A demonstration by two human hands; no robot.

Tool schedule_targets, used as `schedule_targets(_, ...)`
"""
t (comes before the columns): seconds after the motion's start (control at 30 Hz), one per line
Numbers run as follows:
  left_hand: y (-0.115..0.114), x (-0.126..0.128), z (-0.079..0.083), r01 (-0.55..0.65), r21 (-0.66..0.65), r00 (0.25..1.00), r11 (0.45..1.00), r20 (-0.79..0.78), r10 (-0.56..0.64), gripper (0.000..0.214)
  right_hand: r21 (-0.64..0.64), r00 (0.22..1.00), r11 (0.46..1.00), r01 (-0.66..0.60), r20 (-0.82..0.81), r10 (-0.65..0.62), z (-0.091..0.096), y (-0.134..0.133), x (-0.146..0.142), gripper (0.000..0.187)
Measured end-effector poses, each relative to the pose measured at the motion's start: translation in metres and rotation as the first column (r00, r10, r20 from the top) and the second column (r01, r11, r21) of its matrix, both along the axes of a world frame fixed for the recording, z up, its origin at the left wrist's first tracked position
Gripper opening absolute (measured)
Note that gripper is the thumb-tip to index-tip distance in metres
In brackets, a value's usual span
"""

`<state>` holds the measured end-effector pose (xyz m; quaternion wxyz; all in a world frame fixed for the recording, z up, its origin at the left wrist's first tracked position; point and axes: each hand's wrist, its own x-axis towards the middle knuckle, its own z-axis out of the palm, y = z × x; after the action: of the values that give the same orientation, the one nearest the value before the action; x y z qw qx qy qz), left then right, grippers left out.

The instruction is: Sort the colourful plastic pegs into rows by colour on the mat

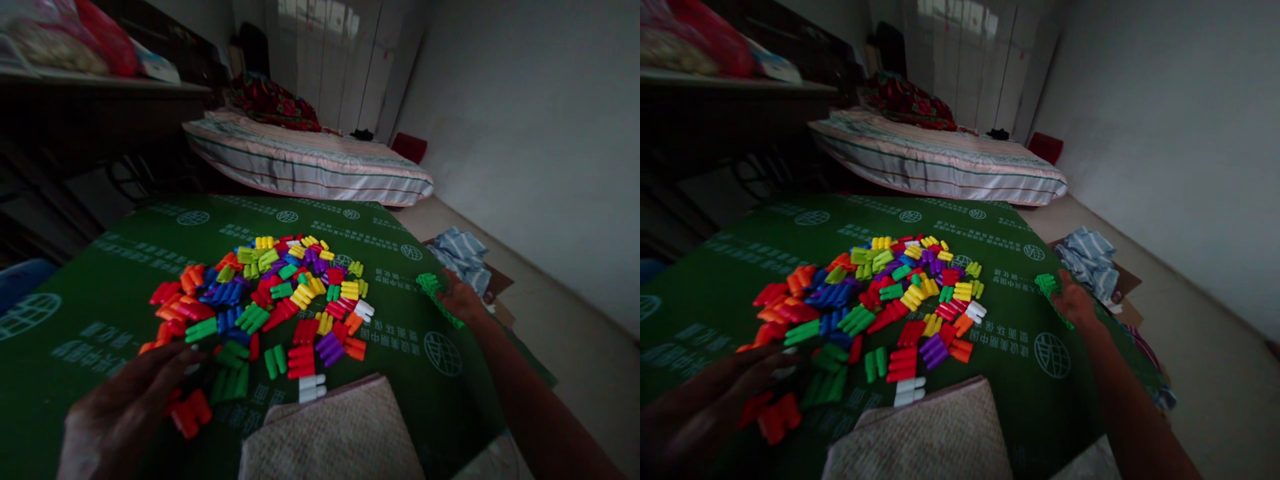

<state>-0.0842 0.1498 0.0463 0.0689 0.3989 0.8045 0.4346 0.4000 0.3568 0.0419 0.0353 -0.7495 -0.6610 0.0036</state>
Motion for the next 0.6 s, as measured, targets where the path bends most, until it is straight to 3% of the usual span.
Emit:
schedule_targets(0.13,-0.005,0.010,0.014,0.014,-0.052,0.969,0.999,0.248,-0.001,0.044,0.065,1.000,0.998,0.001,-0.015,0.000,0.008,-0.009,-0.015,0.062)
schedule_targets(0.27,-0.004,0.010,0.019,0.048,-0.045,0.959,0.998,0.282,-0.034,0.040,0.211,0.973,0.962,-0.170,-0.121,0.199,0.011,-0.027,-0.059,0.046)
schedule_targets(0.33,-0.004,0.007,0.015,0.054,-0.043,0.957,0.998,0.289,-0.039,0.038,0.251,0.912,0.918,-0.308,-0.199,0.360,0.013,-0.039,-0.091,0.037)
schedule_targets(0.47,-0.002,0.002,0.005,0.080,-0.003,0.952,0.997,0.296,-0.075,0.041,0.249,0.734,0.765,-0.593,-0.222,0.642,0.021,-0.054,-0.160,0.026)
schedule_targets(0.53,-0.002,0.001,0.002,0.086,0.026,0.951,0.996,0.297,-0.090,0.042,0.196,0.701,0.714,-0.673,-0.142,0.699,0.026,-0.055,-0.190,0.026)
schedule_targets(0.6,-0.002,0.002,0.003,0.095,0.037,0.950,0.995,0.297,-0.101,0.043,0.119,0.711,0.708,-0.696,-0.025,0.703,0.028,-0.052,-0.214,0.026)
